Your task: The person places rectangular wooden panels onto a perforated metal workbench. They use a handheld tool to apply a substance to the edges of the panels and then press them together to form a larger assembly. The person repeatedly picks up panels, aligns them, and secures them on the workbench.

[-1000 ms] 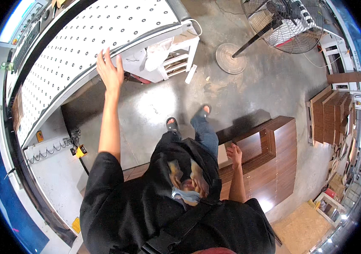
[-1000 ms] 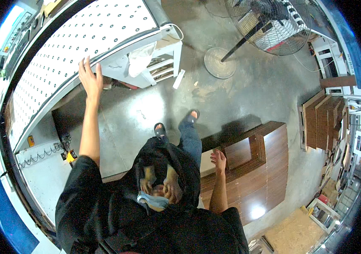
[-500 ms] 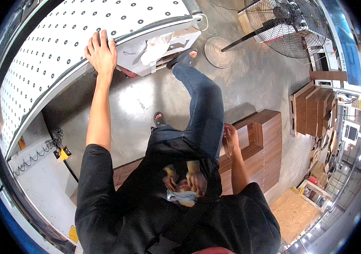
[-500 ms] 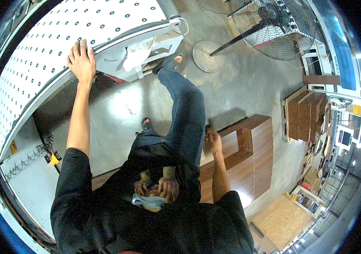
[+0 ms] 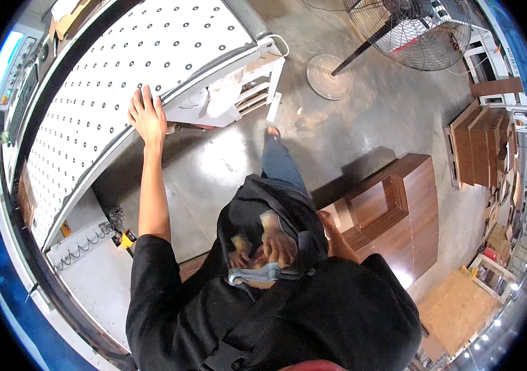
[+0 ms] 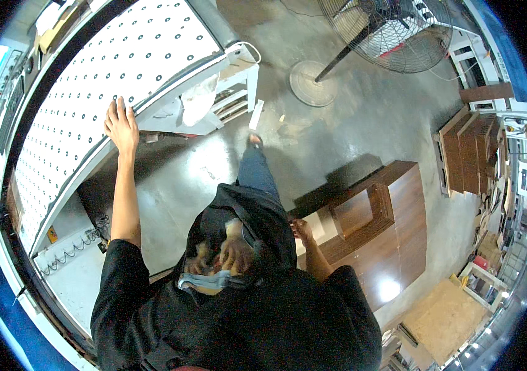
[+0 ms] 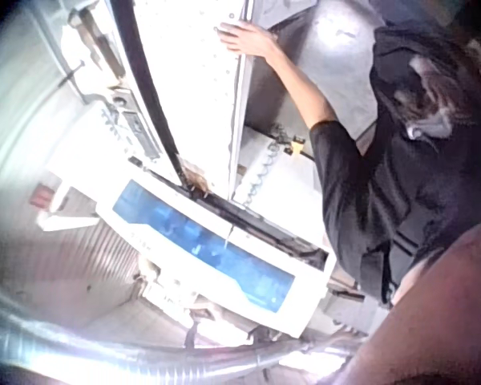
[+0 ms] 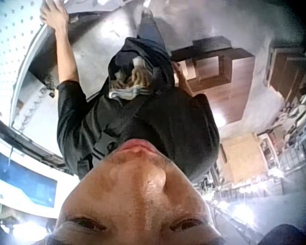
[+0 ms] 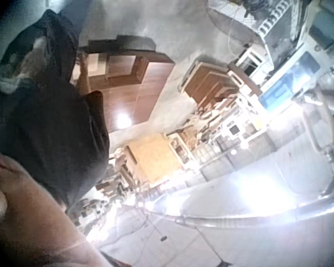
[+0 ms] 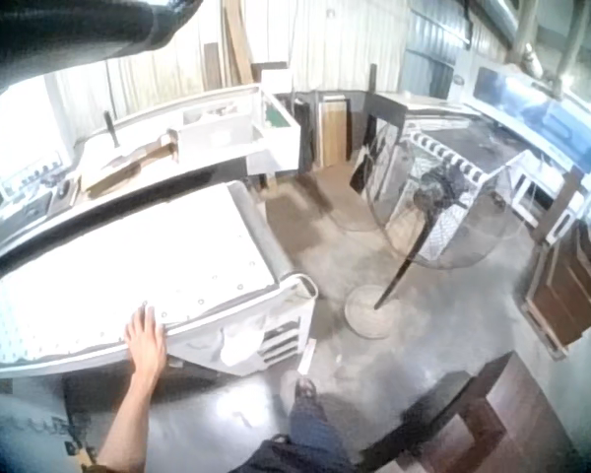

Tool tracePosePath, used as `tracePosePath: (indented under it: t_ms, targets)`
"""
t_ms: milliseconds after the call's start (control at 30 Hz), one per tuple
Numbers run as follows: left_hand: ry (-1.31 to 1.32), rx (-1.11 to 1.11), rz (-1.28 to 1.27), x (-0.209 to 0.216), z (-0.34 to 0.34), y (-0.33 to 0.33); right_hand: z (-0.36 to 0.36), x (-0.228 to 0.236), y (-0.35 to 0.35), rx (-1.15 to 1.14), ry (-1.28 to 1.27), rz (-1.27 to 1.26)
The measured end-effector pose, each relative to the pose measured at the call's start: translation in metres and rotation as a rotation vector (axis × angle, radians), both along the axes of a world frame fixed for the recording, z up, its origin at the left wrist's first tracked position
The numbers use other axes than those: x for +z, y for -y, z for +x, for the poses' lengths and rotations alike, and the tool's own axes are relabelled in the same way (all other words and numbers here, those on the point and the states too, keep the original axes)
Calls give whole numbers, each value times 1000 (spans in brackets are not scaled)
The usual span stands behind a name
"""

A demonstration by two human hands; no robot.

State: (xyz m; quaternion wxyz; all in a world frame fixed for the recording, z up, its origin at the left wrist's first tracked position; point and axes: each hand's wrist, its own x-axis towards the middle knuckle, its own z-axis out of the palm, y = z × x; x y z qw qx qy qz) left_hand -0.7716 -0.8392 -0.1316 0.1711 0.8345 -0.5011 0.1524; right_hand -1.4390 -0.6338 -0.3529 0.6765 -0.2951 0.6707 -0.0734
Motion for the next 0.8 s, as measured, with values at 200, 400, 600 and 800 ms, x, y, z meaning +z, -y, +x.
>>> tracePosePath:
  t_ms: [200, 400, 600, 800]
  targets:
    - [-152, 85, 49, -15, -5, -20, -70, -76, 110, 254, -157, 103]
    - [-45, 26, 76, 20, -5, -2, 107, 90, 307, -177, 101, -349]
    - [-84, 28, 50, 9, -2, -3, 90, 122, 327, 6, 128, -516]
    - [-102, 3, -8, 2, -2, -7, -3, 77, 191, 425, -200, -277]
